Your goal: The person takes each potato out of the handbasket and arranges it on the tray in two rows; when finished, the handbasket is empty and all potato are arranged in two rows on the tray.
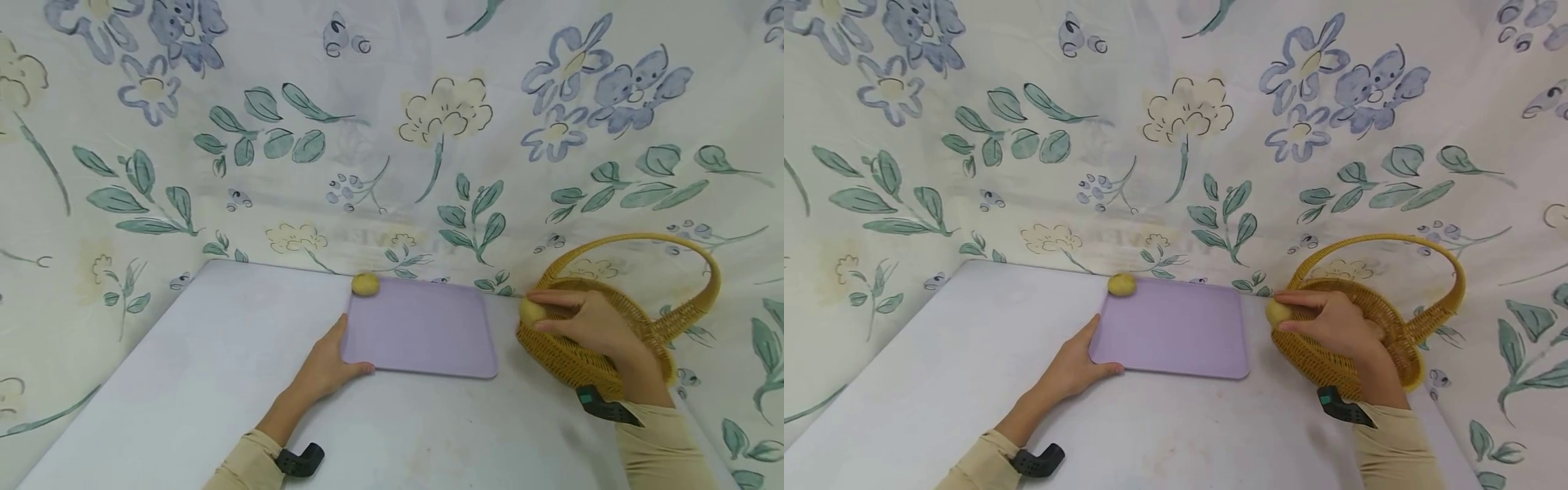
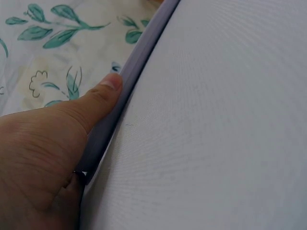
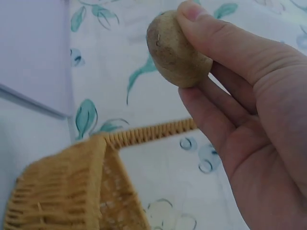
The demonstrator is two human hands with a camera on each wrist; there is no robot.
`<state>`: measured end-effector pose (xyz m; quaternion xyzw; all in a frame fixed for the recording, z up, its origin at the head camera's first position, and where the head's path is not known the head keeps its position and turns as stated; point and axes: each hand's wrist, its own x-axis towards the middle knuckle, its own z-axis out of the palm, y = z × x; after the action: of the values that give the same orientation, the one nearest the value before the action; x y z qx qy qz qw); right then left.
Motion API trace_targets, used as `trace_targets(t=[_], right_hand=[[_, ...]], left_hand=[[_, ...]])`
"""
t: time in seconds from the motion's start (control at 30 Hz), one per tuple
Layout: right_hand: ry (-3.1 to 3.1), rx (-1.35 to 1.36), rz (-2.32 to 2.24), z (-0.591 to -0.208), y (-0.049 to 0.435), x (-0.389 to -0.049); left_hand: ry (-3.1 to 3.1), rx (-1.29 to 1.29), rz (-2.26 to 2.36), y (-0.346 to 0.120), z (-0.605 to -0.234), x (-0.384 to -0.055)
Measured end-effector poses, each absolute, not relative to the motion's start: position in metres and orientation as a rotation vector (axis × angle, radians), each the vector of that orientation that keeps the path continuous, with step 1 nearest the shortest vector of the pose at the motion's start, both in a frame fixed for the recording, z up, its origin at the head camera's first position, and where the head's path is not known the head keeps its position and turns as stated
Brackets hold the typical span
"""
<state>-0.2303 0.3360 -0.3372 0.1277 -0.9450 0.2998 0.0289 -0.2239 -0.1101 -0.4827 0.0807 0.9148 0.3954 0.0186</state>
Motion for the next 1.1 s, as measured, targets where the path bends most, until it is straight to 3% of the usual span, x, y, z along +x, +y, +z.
trace_targets(t=[0.77,1.1], right_hand=[[-2.744,0.734,1.211,-0.349,0.265,-0.259],[-2.744,0.754,1.285,-0.356,0.248,-0.267]], left_hand=[[2.856,0.242,1.217,-0.108,-0.484,-0.225],[2.859,0.244,1.230,-0.108,-0.483,-0.223]])
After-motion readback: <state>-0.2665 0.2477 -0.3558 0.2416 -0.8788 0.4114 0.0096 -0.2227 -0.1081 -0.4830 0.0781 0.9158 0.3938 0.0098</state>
